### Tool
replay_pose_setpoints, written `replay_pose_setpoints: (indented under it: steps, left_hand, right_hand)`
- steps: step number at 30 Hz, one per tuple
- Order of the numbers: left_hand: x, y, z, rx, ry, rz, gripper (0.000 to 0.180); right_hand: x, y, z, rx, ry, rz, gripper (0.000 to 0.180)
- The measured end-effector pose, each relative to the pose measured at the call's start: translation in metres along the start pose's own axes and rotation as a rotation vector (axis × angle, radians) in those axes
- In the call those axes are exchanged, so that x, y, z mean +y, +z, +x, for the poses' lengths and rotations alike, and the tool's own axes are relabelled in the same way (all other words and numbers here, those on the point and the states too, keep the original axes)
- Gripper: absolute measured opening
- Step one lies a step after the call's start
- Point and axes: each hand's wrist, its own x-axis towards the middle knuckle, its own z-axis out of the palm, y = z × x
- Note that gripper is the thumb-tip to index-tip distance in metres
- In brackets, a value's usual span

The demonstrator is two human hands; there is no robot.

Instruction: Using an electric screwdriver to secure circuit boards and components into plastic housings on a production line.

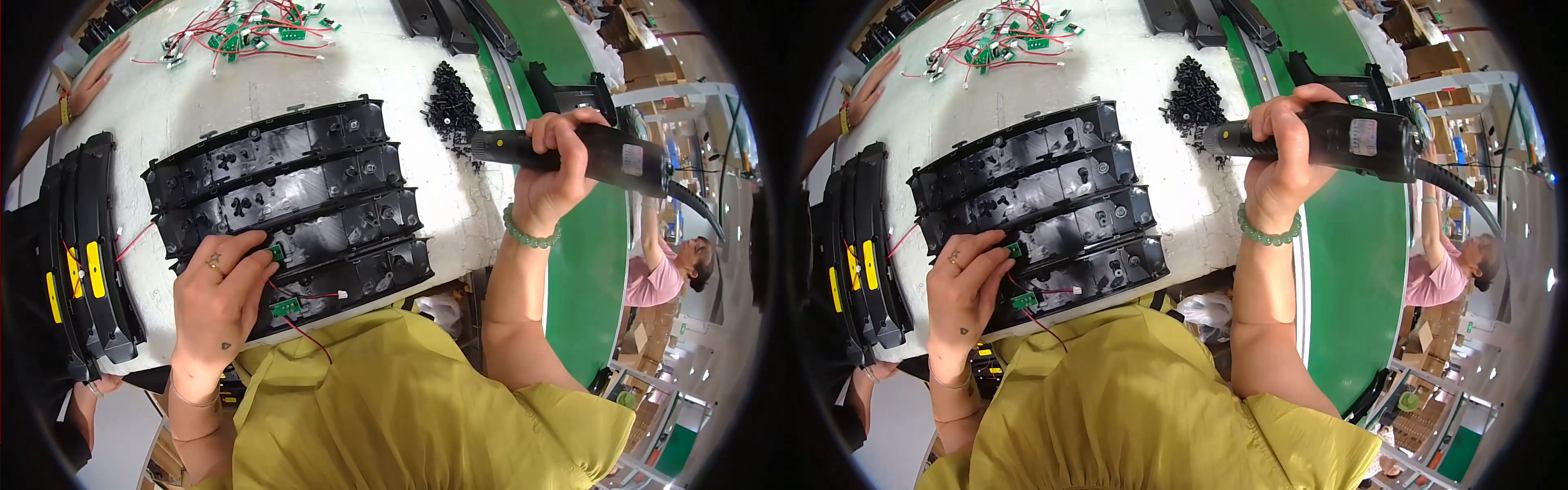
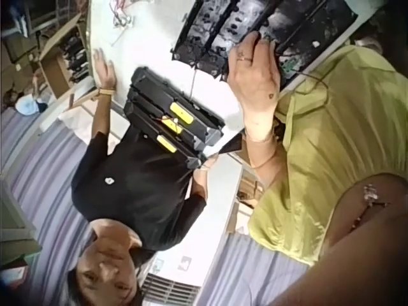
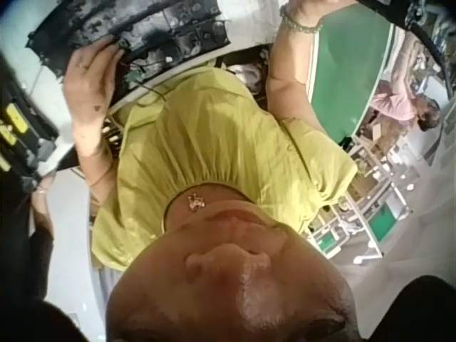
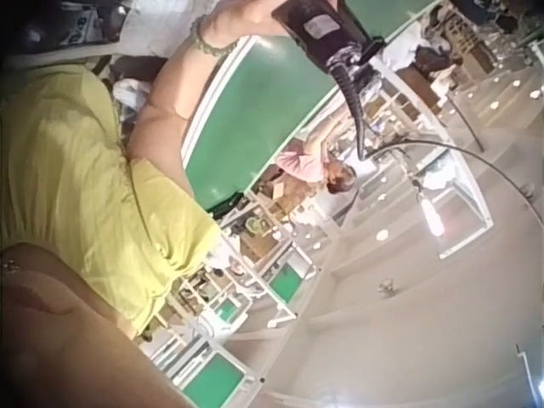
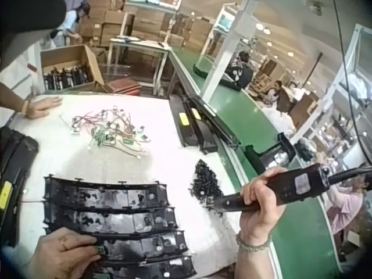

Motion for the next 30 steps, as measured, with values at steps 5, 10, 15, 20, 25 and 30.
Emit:
replay_pose_setpoints:
  steps: [5,10,15,20,25,30]
  left_hand:
    - [0.003,0.001,0.004,0.027,0.024,0.004,0.018]
    - [0.004,0.003,0.008,0.025,0.032,-0.037,0.019]
    - [0.006,0.000,0.031,0.026,0.095,-0.139,0.017]
    - [0.013,0.019,0.072,-0.002,0.135,-0.366,0.020]
    - [0.013,0.039,0.087,-0.056,0.196,-0.658,0.019]
    - [0.012,0.033,0.074,0.038,0.235,-0.593,0.010]
  right_hand:
    - [0.009,-0.001,0.000,0.011,-0.004,0.040,0.023]
    - [0.006,0.000,0.000,0.003,-0.006,0.083,0.023]
    - [-0.018,0.006,-0.003,-0.030,-0.011,0.257,0.026]
    - [-0.046,0.014,-0.009,-0.222,0.074,0.664,0.026]
    - [-0.061,0.029,-0.017,-0.206,0.118,0.829,0.023]
    - [-0.062,0.030,-0.019,-0.293,0.098,0.879,0.027]
